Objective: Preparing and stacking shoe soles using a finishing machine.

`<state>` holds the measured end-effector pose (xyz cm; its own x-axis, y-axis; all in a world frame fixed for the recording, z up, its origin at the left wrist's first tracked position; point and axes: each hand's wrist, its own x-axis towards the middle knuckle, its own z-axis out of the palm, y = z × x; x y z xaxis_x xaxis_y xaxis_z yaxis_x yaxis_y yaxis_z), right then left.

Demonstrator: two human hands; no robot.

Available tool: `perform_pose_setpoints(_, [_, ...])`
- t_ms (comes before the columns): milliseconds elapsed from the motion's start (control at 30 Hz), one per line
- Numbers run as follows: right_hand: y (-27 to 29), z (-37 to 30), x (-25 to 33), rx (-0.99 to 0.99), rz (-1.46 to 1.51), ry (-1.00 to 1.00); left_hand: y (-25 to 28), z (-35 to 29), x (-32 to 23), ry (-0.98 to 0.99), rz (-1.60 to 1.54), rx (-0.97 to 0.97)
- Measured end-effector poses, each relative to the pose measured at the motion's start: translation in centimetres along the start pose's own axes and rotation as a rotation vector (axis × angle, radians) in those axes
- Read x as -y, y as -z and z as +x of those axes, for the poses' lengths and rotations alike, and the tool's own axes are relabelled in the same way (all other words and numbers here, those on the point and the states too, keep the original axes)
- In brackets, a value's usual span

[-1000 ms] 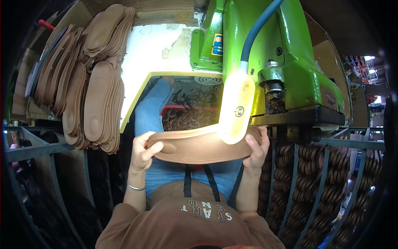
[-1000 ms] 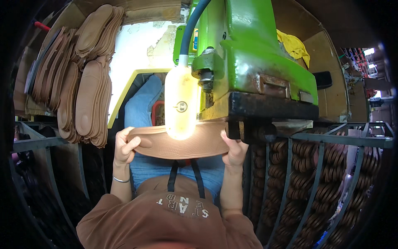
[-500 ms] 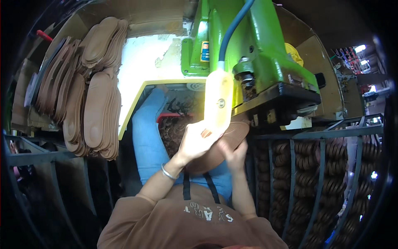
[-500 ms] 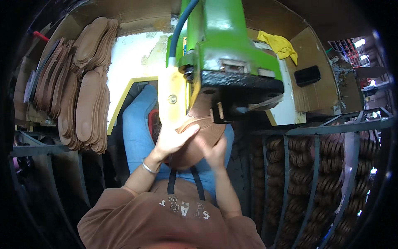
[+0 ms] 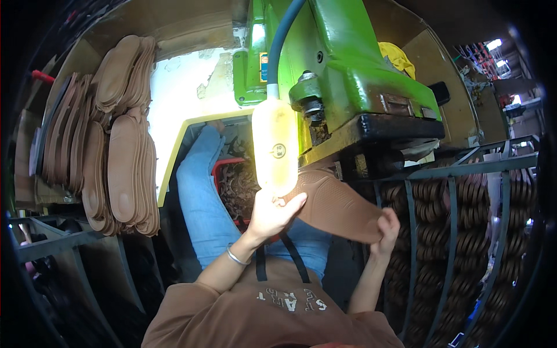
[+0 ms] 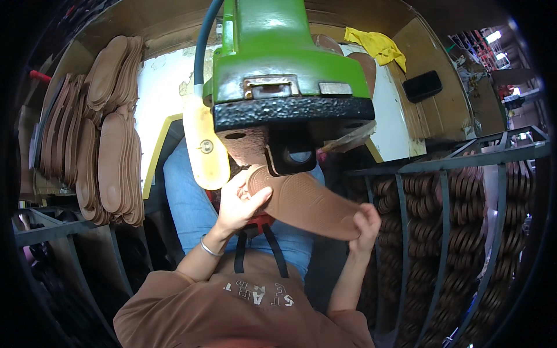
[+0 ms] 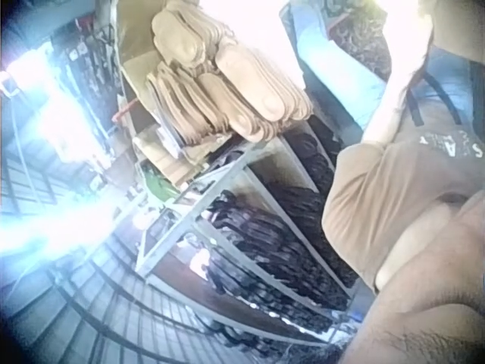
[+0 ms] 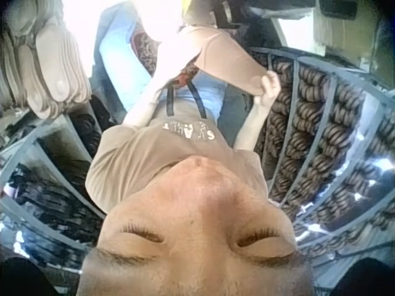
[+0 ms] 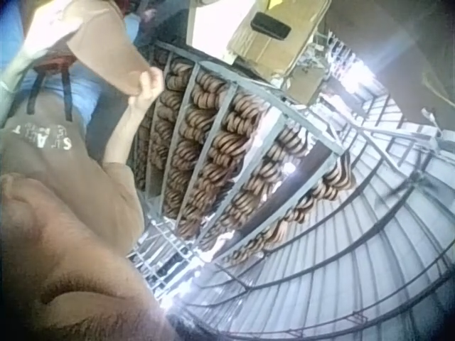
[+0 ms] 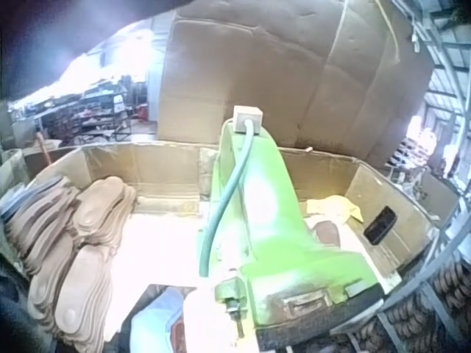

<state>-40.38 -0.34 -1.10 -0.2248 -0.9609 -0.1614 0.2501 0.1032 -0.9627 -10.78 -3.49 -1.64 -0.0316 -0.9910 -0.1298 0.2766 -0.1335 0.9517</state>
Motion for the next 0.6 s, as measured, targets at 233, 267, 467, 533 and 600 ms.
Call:
perform_pose_setpoints(233, [-4.4, 8.6, 4.1, 0.106, -0.017, 0.113, 1.5, 1.2, -0.8, 0.000, 0.092, 0.080])
perform_pose_setpoints(267, [-5.3, 9.3, 4.4, 0.200, -0.025, 0.119, 2.2, 1.1, -0.9, -0.066, 0.181, 0.076])
perform_pose_setpoints(467, [-7.9, 11.3, 1.3, 0.274, 0.080, 0.034, 6.5, 0.7, -4.7, -0.216, 0.169, 0.019])
perform_pose_setpoints(533, [-7.2, 11.3, -1.2, 0.373, 0.125, 0.002, 8.8, 0.4, -5.1, -0.190, 0.126, 0.007])
perform_pose_setpoints(600, [-7.5, 11.0, -3.5, 0.449, -0.051, 0.264, 11.3, -0.1, -5.2, -0.113, 0.162, -0.031])
